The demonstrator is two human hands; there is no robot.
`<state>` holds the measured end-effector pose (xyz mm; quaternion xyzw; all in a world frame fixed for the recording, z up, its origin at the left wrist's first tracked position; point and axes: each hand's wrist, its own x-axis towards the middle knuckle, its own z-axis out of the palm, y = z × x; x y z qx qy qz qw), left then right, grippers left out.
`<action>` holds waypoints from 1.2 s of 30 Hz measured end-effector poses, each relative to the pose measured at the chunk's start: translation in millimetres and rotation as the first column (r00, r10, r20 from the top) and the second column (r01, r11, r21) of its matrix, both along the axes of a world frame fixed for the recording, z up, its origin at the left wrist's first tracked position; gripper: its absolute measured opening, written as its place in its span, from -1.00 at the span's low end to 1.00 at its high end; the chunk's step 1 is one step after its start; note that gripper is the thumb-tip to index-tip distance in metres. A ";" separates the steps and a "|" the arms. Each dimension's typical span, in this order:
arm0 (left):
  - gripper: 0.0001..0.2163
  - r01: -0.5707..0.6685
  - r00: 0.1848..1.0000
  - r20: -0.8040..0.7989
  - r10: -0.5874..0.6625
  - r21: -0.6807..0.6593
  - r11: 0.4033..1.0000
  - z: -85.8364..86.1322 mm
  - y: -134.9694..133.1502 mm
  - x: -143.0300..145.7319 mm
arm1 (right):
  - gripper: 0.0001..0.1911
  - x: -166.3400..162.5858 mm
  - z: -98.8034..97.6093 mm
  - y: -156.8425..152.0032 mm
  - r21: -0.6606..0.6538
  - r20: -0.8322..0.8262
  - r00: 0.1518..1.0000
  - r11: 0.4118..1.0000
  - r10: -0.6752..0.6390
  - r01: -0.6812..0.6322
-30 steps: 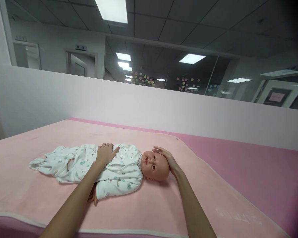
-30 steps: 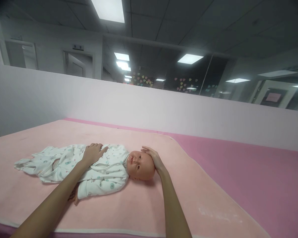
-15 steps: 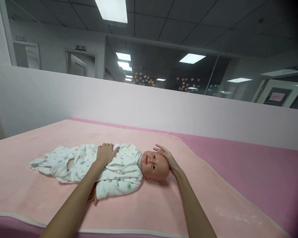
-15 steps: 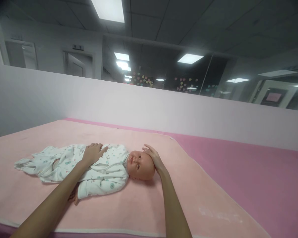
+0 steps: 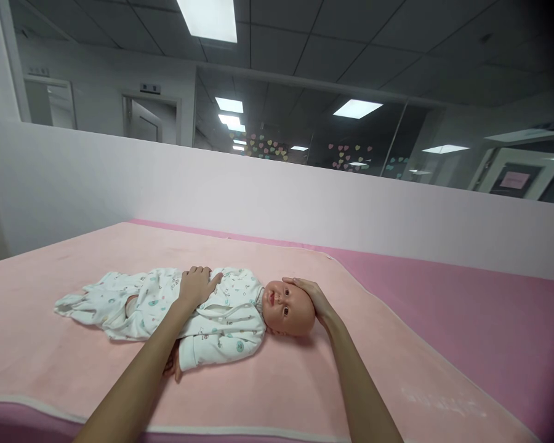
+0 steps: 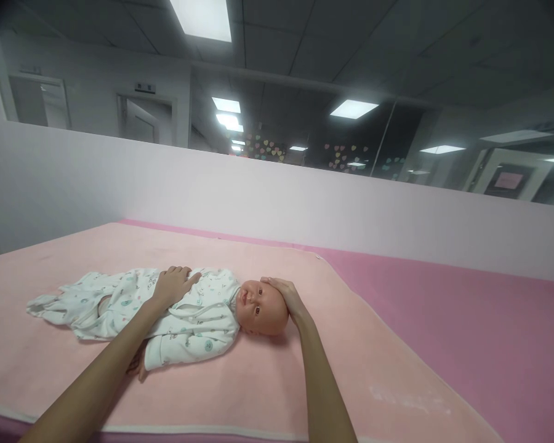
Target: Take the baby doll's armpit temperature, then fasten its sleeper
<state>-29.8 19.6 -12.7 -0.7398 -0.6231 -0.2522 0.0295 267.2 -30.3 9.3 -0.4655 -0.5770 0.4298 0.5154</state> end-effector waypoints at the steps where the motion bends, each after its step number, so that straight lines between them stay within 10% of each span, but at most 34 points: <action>1: -0.57 0.000 1.000 -0.001 0.000 0.003 1.000 -0.1 -0.1 0.0 | -0.63 -0.1 0.1 -0.1 0.007 0.006 1.000 1.000 -0.009 0.009; 36: -0.43 0.106 0.994 0.001 -0.107 -0.157 0.982 -11.6 13.8 -10.3 | -0.48 2.1 1.2 3.9 -0.011 -0.008 0.998 0.998 -0.062 0.062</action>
